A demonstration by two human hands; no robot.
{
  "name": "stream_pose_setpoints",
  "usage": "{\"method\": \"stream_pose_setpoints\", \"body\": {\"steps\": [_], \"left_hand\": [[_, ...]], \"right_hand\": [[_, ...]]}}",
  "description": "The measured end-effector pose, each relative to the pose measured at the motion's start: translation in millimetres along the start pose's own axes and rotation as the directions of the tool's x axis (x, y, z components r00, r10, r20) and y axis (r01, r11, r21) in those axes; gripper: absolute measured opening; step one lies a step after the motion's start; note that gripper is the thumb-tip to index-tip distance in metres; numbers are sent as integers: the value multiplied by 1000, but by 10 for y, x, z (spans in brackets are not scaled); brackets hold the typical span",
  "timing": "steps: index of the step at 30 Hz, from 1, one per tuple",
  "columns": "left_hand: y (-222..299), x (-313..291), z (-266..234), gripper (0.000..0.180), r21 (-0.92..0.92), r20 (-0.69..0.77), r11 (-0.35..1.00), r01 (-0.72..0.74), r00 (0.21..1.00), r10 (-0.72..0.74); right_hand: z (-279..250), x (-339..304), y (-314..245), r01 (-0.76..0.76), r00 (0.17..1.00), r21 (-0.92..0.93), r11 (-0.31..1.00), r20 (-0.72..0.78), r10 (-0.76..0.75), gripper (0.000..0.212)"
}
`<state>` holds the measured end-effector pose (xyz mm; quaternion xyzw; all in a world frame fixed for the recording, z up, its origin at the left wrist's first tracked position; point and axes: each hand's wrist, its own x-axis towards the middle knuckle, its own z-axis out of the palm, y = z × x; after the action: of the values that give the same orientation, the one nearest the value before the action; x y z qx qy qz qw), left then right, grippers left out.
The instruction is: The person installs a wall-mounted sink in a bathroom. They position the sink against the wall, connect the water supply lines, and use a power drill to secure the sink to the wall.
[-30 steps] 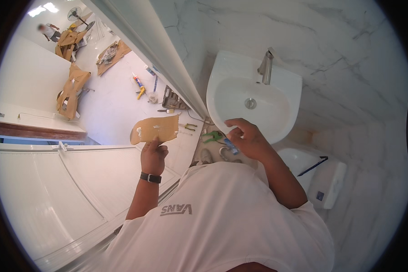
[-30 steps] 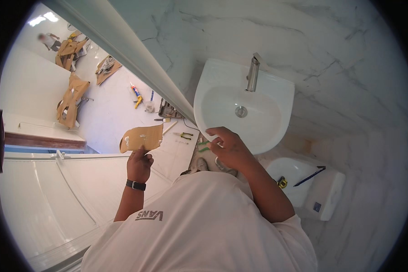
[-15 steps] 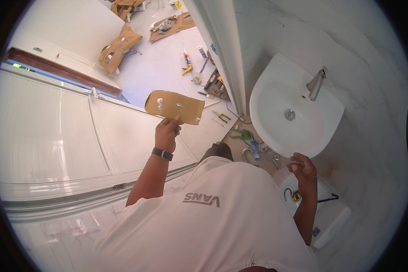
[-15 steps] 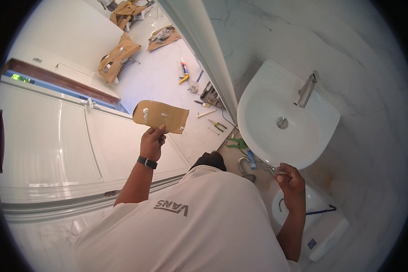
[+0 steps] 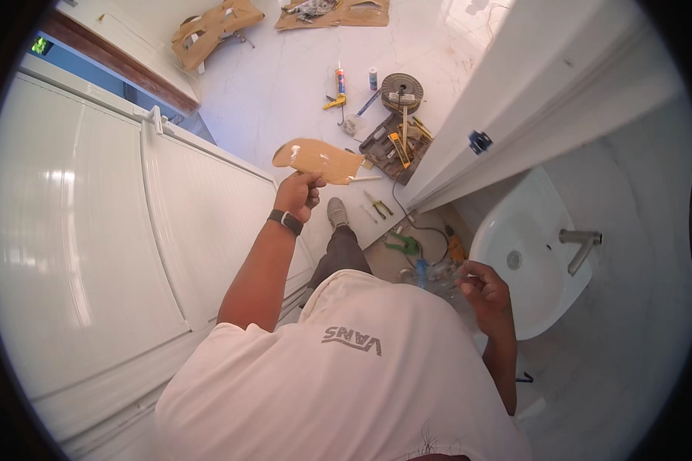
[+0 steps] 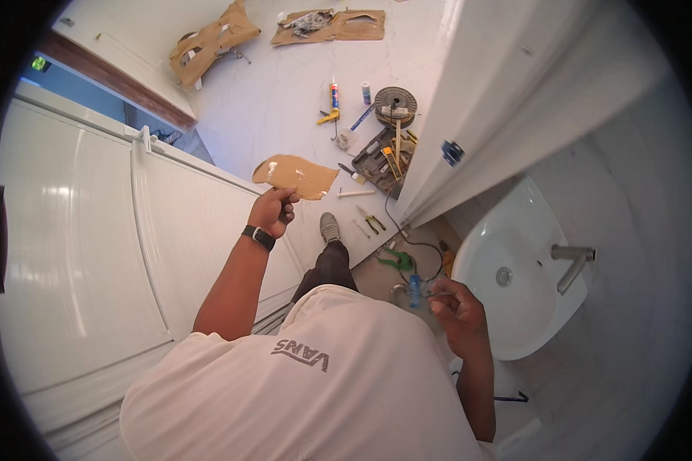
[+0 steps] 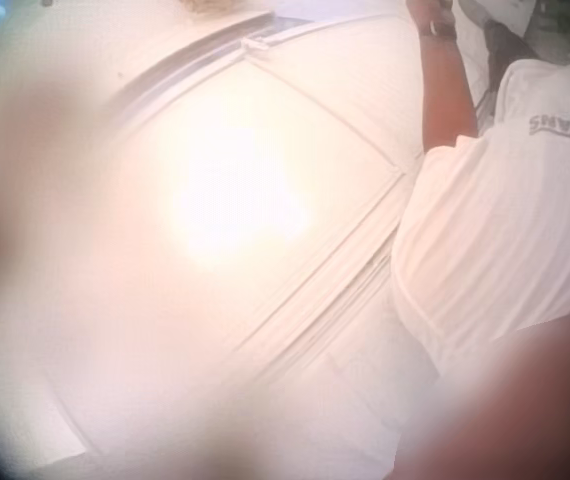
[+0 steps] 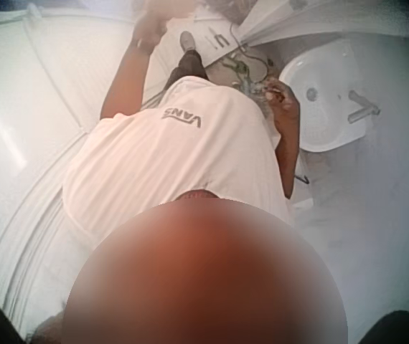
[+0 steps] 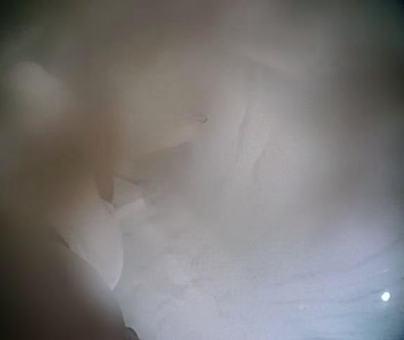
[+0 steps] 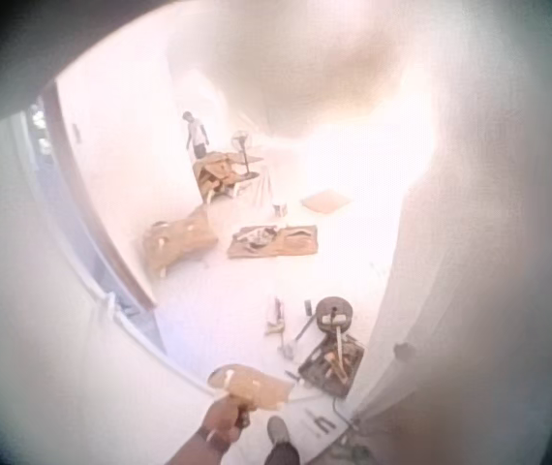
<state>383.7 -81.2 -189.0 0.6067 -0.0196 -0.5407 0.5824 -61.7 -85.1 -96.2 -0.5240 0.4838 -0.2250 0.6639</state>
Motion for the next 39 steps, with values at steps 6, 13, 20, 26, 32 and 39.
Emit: {"method": "stream_pose_setpoints", "body": {"steps": [6,13,20,26,32,39], "left_hand": [[756,1499,-434,18,-118,164,992,42,986,-22],[1757,2559,-870,15,-134,325,978,161,939,-110],[2399,3531,-1027,10,178,-71,962,207,978,-197],[3334,4422,-1574,8,437,-267,896,77,963,47],[4397,5120,-2934,12,292,-447,956,25,888,113],[4676,4819,-4653,7,59,-810,988,140,586,-35]], "right_hand": [[1088,1557,-572,-87,994,-81,993,59,92,44],[1875,3044,-1167,-142,990,-339,930,-49,134,45],[1570,4022,-15,-386,914,-517,764,-326,241,45],[1438,4337,1266,-156,905,-952,262,-31,425,35],[1840,5809,926,212,814,-953,216,295,500,31],[3199,8951,-853,-229,967,-641,733,-60,249,36]]}}
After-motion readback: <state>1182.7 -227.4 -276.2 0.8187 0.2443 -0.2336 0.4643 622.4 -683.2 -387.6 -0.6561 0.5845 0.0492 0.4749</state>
